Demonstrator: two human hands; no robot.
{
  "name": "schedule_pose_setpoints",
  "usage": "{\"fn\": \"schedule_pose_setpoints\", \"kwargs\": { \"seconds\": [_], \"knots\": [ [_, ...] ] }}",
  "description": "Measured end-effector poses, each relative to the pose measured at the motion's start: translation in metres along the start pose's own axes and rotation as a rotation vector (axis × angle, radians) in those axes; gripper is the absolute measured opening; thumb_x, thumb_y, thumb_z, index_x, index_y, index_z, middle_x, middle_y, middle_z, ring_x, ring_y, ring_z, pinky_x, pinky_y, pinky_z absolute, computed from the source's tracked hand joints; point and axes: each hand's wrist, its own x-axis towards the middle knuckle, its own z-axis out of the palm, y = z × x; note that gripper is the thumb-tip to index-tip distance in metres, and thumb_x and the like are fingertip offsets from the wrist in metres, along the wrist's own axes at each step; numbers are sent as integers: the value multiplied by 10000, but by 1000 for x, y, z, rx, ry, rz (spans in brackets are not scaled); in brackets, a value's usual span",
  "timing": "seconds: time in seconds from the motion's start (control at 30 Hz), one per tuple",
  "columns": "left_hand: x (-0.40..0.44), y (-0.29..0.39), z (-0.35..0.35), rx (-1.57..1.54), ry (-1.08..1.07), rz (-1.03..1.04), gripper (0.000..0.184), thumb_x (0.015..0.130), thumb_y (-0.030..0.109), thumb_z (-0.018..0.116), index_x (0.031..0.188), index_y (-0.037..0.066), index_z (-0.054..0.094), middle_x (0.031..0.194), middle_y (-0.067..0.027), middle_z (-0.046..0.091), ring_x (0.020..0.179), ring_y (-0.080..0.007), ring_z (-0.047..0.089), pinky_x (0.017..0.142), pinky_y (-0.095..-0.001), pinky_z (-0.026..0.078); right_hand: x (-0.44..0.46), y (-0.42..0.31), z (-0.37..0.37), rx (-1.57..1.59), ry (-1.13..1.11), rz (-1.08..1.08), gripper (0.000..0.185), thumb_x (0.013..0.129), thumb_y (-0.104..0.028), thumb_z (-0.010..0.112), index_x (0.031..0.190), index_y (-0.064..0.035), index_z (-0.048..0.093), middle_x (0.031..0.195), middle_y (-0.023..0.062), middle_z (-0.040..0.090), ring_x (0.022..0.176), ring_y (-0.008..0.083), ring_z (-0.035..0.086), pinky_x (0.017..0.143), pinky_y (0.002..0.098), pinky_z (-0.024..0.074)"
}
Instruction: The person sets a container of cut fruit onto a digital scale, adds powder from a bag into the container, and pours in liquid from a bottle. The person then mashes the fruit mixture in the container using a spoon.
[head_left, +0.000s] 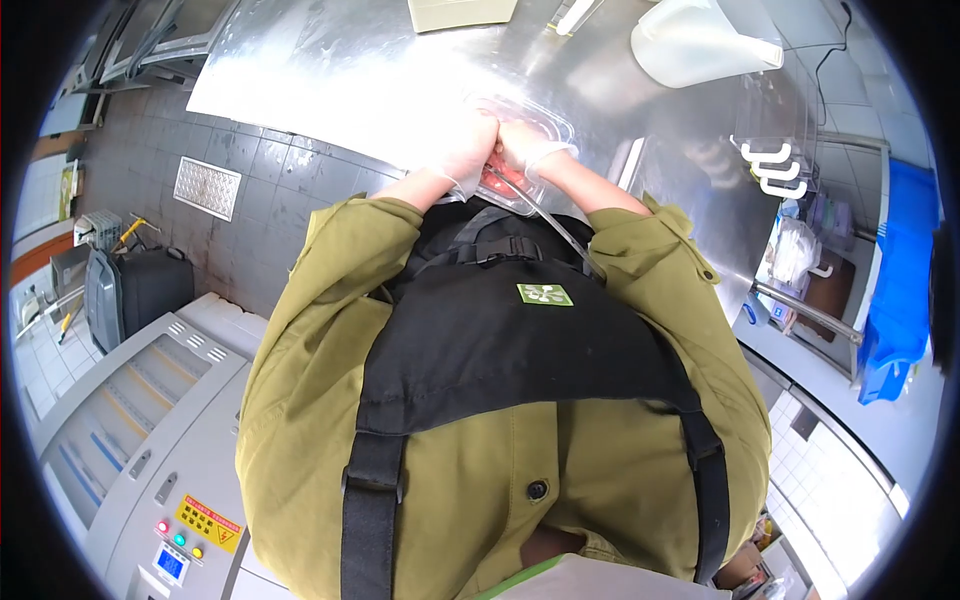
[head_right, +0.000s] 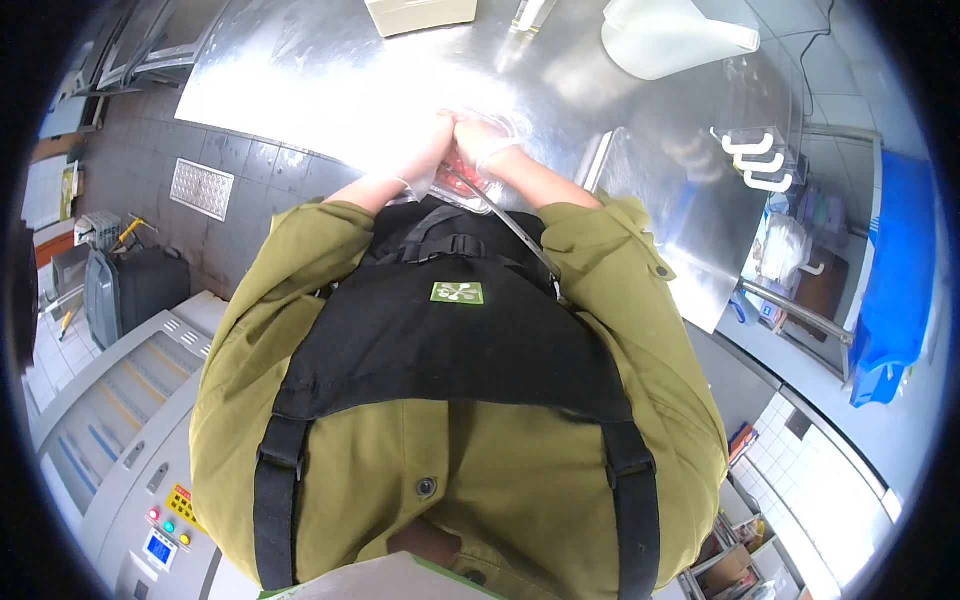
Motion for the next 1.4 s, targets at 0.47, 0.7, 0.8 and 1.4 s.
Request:
{"fn": "schedule_pose_setpoints", "kwargs": {
  "seconds": [0.47,0.7,0.8,1.4],
  "knots": [
    [4,-6,3,45,-42,18,154,715,120,525,654,56,651,748,-183,638,660,-279,632,609,-402,485,-14,-4,-24,-43,8,-108,174,691,-178,626,771,-23,623,779,209,610,775,353,607,673,400,486],
    [50,-101,106,-174,-21,-186,131,681,133,588,717,49,682,790,-194,645,735,-300,640,674,-394,499,-6,-4,12,137,96,73,215,724,-103,555,907,-21,636,956,207,610,894,332,603,765,377,478],
    [43,-63,74,88,-54,-184,146,681,124,608,775,44,686,815,-193,646,783,-306,640,719,-388,500,-5,-6,-2,9,-40,95,259,744,-74,510,967,-15,628,1035,207,601,951,331,592,798,376,470],
    [-4,14,-15,-559,-128,-368,251,863,151,450,979,-2,611,793,-141,638,685,-217,628,595,-334,495,-11,-5,-5,-150,-37,-20,203,762,-103,492,902,-23,616,868,207,622,865,338,608,717,373,475]
  ]
}}
